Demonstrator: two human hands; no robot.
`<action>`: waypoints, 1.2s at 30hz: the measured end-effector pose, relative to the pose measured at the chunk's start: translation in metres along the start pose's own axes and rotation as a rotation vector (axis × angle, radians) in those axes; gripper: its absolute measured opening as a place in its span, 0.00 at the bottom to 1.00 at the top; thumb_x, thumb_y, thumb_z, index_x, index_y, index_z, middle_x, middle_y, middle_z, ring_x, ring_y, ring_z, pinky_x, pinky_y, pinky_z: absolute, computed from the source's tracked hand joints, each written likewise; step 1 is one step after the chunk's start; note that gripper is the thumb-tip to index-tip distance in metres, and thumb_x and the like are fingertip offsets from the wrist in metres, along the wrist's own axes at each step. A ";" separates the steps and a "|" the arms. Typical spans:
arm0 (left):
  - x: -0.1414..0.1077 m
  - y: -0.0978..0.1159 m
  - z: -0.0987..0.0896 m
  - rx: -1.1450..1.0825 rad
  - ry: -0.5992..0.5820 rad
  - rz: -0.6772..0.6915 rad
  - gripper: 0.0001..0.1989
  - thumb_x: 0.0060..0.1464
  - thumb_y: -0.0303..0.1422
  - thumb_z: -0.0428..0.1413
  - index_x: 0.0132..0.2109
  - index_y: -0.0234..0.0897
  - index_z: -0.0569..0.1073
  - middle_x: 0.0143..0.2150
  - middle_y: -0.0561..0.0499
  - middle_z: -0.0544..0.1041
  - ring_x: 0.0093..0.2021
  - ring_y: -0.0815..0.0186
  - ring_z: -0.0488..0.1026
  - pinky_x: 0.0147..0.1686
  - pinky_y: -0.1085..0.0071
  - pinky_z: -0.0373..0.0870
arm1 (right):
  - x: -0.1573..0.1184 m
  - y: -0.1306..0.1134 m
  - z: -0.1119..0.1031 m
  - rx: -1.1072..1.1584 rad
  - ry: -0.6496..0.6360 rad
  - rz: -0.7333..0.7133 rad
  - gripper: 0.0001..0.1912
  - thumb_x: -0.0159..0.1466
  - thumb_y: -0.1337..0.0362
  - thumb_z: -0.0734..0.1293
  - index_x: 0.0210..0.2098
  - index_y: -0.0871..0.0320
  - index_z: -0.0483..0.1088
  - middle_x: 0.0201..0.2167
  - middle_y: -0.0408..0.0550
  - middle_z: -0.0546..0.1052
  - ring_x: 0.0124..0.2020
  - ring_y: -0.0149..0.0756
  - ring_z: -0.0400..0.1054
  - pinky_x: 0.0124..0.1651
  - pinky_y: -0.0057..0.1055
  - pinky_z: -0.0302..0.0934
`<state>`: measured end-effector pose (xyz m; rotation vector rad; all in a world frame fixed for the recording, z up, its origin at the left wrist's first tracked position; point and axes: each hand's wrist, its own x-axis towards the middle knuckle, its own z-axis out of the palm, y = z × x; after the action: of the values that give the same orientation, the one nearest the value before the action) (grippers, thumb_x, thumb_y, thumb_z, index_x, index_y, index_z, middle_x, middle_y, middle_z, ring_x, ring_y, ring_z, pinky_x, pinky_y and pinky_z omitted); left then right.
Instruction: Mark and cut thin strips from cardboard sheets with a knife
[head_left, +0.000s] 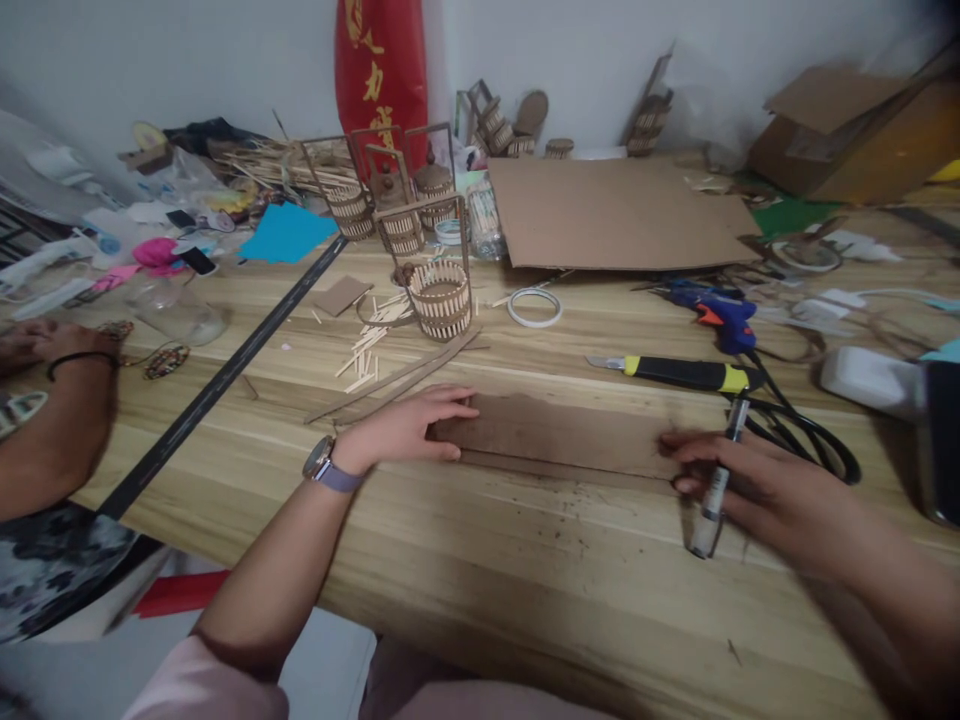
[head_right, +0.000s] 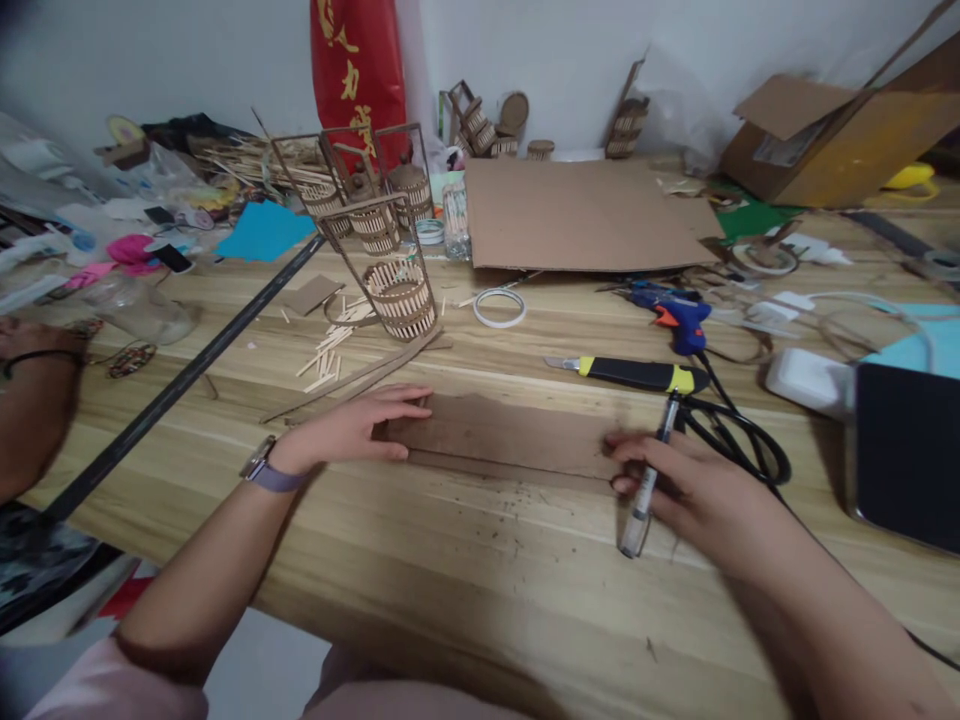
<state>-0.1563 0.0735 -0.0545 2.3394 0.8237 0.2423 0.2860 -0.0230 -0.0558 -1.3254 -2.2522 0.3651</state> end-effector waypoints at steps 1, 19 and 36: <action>0.000 0.000 0.000 -0.003 -0.004 -0.008 0.29 0.59 0.41 0.66 0.66 0.45 0.72 0.76 0.45 0.60 0.76 0.55 0.56 0.73 0.54 0.55 | 0.001 -0.001 -0.001 0.006 -0.003 0.004 0.09 0.66 0.53 0.67 0.41 0.47 0.77 0.46 0.50 0.85 0.43 0.43 0.82 0.41 0.34 0.77; -0.002 0.000 -0.003 -0.048 -0.009 -0.040 0.27 0.60 0.43 0.65 0.64 0.46 0.73 0.76 0.46 0.60 0.76 0.55 0.57 0.73 0.55 0.55 | 0.005 -0.015 -0.007 0.076 -0.122 0.219 0.15 0.65 0.50 0.65 0.43 0.52 0.76 0.48 0.58 0.84 0.44 0.47 0.80 0.47 0.43 0.74; -0.002 0.006 -0.003 -0.070 0.021 -0.042 0.23 0.55 0.39 0.69 0.56 0.43 0.78 0.74 0.44 0.64 0.74 0.54 0.60 0.72 0.56 0.57 | -0.002 0.002 0.001 0.064 -0.066 0.171 0.16 0.65 0.48 0.66 0.44 0.49 0.78 0.49 0.54 0.84 0.45 0.46 0.81 0.45 0.39 0.76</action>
<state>-0.1559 0.0702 -0.0478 2.2556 0.8601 0.2732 0.2880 -0.0242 -0.0581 -1.4967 -2.1663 0.5432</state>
